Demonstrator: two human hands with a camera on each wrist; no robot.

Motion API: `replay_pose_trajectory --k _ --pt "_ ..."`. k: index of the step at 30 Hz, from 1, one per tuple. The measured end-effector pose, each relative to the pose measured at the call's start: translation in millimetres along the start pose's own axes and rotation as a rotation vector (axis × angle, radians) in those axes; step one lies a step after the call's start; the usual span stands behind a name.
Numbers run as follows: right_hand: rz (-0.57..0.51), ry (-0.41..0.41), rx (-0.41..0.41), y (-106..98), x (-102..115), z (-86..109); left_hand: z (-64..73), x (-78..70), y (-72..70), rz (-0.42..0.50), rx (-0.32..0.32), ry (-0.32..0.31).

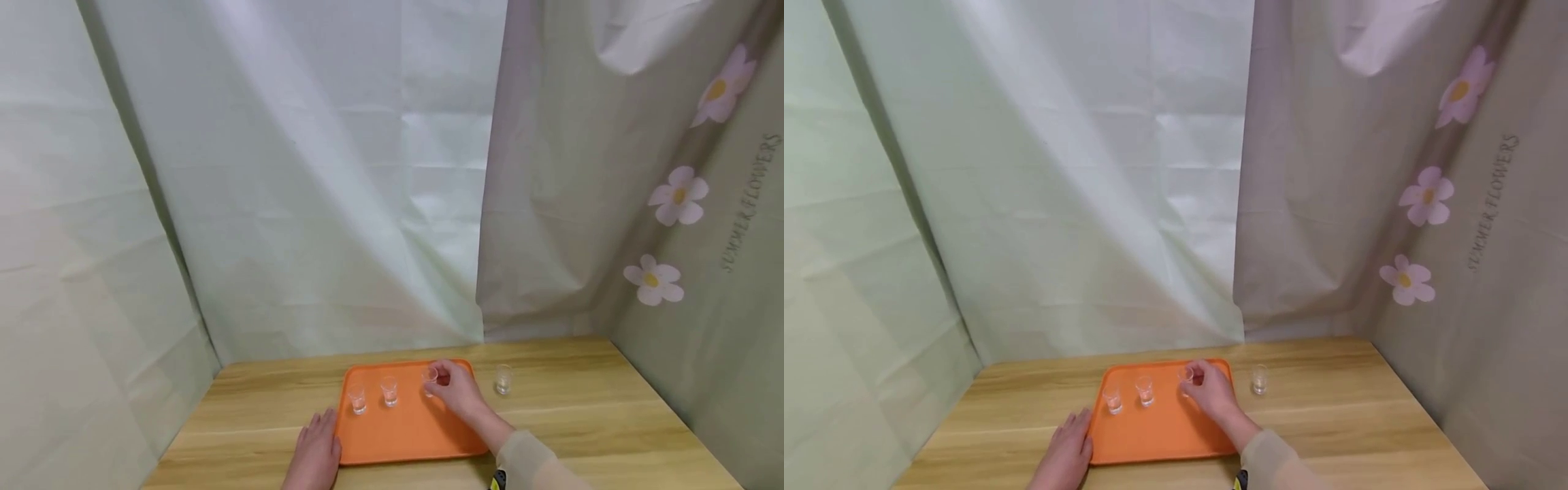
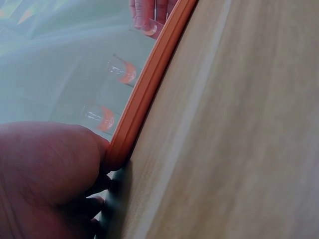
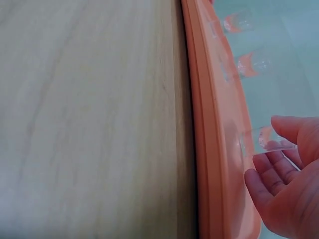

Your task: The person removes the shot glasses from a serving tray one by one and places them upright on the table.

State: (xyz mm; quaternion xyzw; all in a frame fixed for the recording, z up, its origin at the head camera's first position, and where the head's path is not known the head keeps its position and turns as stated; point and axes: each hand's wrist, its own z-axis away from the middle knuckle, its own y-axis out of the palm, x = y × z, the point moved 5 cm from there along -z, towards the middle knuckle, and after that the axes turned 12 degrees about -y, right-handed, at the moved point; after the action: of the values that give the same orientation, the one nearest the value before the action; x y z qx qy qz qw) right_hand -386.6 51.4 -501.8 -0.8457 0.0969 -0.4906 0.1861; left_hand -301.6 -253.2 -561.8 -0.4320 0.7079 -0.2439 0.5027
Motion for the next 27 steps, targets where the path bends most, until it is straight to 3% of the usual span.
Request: replay_pose_trajectory --k 6,17,22,27 --pt "-0.006 -0.003 -0.009 -2 6 5.6 2.0 -0.5 0.5 -0.007 -0.008 -0.006" --pt "0.005 -0.007 0.004 -18 23 10.1 1.4 -21.5 -20.2 -0.027 0.133 -0.068" --pt "0.004 0.004 -0.008 -28 26 13.0 0.2 -18.7 -18.2 0.002 0.095 -0.072" --pt "-0.008 0.025 0.004 -36 27 18.8 -1.3 -15.2 -13.6 -0.015 0.156 -0.099"
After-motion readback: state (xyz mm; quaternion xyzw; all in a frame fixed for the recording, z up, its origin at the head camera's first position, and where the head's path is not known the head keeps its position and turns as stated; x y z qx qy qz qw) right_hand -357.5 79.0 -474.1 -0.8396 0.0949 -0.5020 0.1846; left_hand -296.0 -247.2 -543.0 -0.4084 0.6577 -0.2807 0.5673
